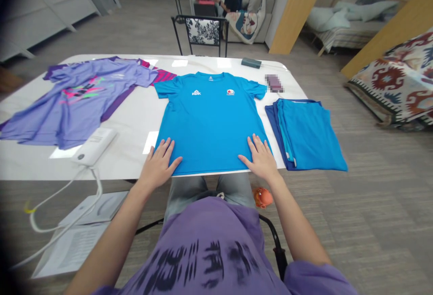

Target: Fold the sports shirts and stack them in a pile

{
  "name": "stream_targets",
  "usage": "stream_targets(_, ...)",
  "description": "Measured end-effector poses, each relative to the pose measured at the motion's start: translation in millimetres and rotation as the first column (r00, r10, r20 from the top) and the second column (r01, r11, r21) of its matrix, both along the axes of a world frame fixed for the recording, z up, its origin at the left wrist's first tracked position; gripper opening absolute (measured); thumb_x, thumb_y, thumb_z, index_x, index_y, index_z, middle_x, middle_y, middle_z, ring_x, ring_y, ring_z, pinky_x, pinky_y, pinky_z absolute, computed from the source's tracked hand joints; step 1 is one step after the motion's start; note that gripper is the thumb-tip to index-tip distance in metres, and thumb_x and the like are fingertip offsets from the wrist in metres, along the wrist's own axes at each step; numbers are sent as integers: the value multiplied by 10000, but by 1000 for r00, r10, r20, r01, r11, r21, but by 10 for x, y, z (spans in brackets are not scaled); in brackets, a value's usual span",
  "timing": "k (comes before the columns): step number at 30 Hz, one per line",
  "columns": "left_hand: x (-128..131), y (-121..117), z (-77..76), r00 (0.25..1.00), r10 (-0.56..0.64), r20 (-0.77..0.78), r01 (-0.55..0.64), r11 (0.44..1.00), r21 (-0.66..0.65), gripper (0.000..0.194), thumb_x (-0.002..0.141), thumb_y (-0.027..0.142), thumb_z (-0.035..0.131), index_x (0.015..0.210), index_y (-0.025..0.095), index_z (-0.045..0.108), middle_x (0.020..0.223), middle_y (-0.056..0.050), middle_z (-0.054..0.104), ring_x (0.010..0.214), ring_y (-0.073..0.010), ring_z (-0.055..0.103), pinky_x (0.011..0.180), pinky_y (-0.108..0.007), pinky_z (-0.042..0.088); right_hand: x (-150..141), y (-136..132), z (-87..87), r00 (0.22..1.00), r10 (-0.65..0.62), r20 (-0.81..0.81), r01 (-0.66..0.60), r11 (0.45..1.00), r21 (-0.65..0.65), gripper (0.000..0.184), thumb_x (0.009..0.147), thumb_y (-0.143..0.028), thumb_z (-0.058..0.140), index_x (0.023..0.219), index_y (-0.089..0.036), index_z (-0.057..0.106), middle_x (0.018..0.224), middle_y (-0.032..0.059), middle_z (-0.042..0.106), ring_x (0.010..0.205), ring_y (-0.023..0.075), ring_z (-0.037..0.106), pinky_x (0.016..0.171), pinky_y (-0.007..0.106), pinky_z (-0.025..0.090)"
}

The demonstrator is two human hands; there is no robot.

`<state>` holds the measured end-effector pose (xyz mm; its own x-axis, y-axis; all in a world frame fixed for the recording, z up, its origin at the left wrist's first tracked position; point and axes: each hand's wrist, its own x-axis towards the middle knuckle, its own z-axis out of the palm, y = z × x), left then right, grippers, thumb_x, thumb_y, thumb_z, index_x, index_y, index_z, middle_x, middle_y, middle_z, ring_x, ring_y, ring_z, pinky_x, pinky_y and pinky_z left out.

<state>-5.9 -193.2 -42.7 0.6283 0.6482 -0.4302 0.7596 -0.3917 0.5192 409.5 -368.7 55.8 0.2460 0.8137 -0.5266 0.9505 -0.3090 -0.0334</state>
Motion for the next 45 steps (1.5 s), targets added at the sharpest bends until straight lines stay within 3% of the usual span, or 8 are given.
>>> stream_targets(6, -259, 9, -26, 999, 8, -41, -8, 1000, 4, 842, 1163, 670, 348, 1881, 235, 281, 1936, -119, 263, 1826, -364, 201, 1486, -676, 158, -13, 16, 22, 1000, -2, 4, 2, 1000, 23, 1029, 1088, -836, 488, 1911, -283, 212, 1939, 86, 172, 1789, 387, 282, 1473, 676, 225)
stream_targets(16, -219, 14, 6, 998, 36, -50, -36, 999, -6, 856, 1155, 709, 360, 1885, 271, 267, 1953, -66, 209, 1833, -333, 169, 1504, -632, 118, -45, 56, 46, 999, -38, 7, 38, 999, 23, 992, 1082, -829, 495, 1896, -303, 284, 1937, 55, 206, 1783, 383, 302, 1482, 661, 225)
stream_targets(31, -260, -38, -102, 998, 62, 22, -62, 998, 19, 847, 1167, 699, 416, 1885, 275, 269, 1946, -79, 239, 1823, -353, 209, 1487, -665, 130, -30, 29, 31, 999, 3, 44, -4, 1000, 27, 980, 1103, -822, 498, 1900, -304, 257, 1941, 58, 218, 1772, 369, 336, 1465, 647, 276)
stream_targets(41, -285, -30, -120, 998, 54, 18, -55, 998, 22, 875, 1159, 713, 425, 1885, 253, 265, 1956, -87, 203, 1826, -367, 190, 1487, -661, 153, 24, 21, 45, 999, 12, 37, -11, 1000, -23, 1045, 1087, -865, 478, 1914, -297, 183, 1956, 67, 147, 1805, 357, 247, 1483, 632, 223)
stream_targets(45, -318, 13, -119, 999, 40, 7, -40, 999, 7, 882, 1153, 726, 429, 1885, 261, 266, 1959, -94, 186, 1827, -391, 176, 1477, -710, 136, 144, -12, 78, 999, 12, 39, -10, 998, -64, 1054, 1080, -881, 470, 1912, -292, 200, 1960, 63, 127, 1818, 361, 189, 1483, 627, 218)
